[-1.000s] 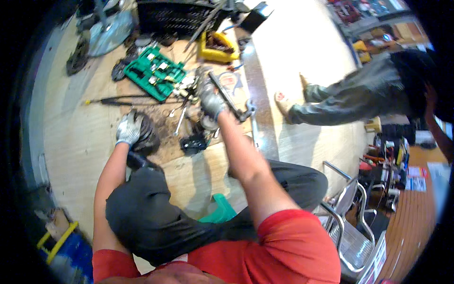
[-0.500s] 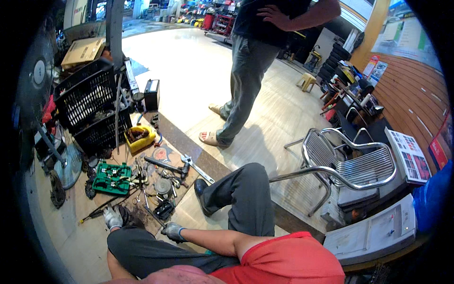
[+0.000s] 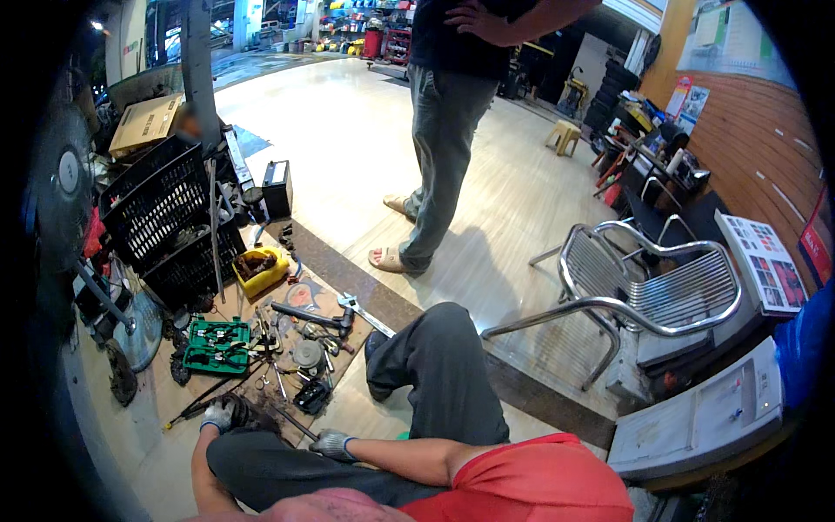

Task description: The person sits on a stool and works on a mechanical assembly, likely a clutch or brake drum, using a screwdriver to pry and separate components. They remove a circular metal part and continue to disassemble the unit with the tool.

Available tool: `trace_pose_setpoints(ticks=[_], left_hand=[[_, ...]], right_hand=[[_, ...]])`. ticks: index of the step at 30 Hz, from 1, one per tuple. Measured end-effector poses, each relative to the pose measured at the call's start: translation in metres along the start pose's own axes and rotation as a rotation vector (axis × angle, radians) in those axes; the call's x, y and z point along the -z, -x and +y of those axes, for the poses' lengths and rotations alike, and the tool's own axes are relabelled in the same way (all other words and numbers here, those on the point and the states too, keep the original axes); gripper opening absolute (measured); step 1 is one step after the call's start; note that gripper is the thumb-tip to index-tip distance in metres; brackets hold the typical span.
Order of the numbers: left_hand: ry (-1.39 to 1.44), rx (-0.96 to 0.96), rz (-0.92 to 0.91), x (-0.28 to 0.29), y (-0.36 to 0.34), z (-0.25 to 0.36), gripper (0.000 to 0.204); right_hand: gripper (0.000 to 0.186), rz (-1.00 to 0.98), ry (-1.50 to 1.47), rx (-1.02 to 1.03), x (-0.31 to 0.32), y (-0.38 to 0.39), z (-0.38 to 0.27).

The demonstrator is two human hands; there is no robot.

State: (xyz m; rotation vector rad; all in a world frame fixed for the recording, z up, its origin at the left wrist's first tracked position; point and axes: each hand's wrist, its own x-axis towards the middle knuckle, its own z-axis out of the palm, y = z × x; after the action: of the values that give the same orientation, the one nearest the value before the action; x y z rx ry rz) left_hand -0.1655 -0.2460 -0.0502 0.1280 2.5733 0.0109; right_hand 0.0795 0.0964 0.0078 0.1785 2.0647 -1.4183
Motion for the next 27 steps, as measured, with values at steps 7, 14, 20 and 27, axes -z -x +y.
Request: trace_pose_setpoints(ticks=[7,14,20,27], left_hand=[[-0.497,-0.283,-0.538,0.103,0.048,0.088,0.095],[0.336,-0.368,-0.223,0.089,0.021,0.072,0.088],[0.223,0.04,-0.376,0.068,0.018,0.05,0.082],[0.292,-0.319,-0.272,0.048,0.005,0.028,0.085]], right_hand=[[0.05,0.015,0.152,-0.036,0.014,-0.005,0.003],[0.054,-0.113,0.122,-0.16,0.0,-0.059,0.041],[0.035,-0.16,0.301,-0.045,-0.008,-0.048,0.047],[0.041,-0.109,0.191,-0.109,-0.012,-0.026,0.009]])
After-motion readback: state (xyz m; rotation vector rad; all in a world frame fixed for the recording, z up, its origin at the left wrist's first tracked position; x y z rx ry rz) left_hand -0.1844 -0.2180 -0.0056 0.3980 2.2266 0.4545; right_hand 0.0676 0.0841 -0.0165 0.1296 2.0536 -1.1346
